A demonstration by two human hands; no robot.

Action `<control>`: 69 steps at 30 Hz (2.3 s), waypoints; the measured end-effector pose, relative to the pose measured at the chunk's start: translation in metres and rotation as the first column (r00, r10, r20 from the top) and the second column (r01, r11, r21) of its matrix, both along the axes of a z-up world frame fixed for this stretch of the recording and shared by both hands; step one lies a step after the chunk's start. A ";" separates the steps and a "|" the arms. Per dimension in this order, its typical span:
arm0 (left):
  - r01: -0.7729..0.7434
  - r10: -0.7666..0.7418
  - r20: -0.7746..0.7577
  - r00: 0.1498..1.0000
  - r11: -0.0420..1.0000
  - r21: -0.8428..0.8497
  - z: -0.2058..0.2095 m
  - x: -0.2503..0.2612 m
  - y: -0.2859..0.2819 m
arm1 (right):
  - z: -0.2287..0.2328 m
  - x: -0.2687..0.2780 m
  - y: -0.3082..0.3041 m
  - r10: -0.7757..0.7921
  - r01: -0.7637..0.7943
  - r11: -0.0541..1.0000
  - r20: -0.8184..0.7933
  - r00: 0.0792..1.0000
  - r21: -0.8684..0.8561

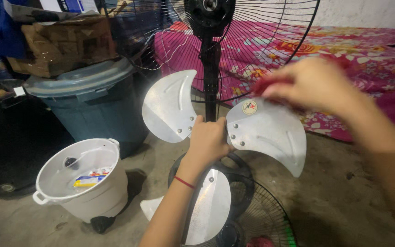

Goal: The person wipes the surfaces of three white fan blades with a red cloth, rotating the blade assembly to reach different sides. The person handles the blades one at a time, turning them over and wiping both faces.

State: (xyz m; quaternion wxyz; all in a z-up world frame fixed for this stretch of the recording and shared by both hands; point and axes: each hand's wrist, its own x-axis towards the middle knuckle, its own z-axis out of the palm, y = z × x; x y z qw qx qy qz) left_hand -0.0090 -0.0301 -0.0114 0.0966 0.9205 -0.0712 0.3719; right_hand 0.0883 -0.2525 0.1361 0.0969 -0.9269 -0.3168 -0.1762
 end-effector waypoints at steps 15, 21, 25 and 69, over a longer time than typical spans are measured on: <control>-0.027 0.027 0.189 0.982 1.000 -0.004 0.014 -0.013 -0.006 | -0.084 0.036 0.045 0.151 -0.284 0.913 0.404 0.902 0.292; -0.056 0.071 0.154 0.986 0.993 -0.100 0.010 -0.003 -0.028 | -0.085 0.140 0.063 -0.132 -0.113 0.801 0.358 0.924 0.587; -0.135 0.148 0.146 0.978 0.986 -0.096 0.008 -0.001 -0.021 | -0.068 0.161 0.052 0.035 -0.088 0.412 0.080 0.996 0.907; 0.386 -0.449 0.756 0.476 -0.666 -0.638 -0.013 0.031 0.015 | -0.078 -0.002 0.136 0.231 -0.734 0.479 0.737 0.635 0.482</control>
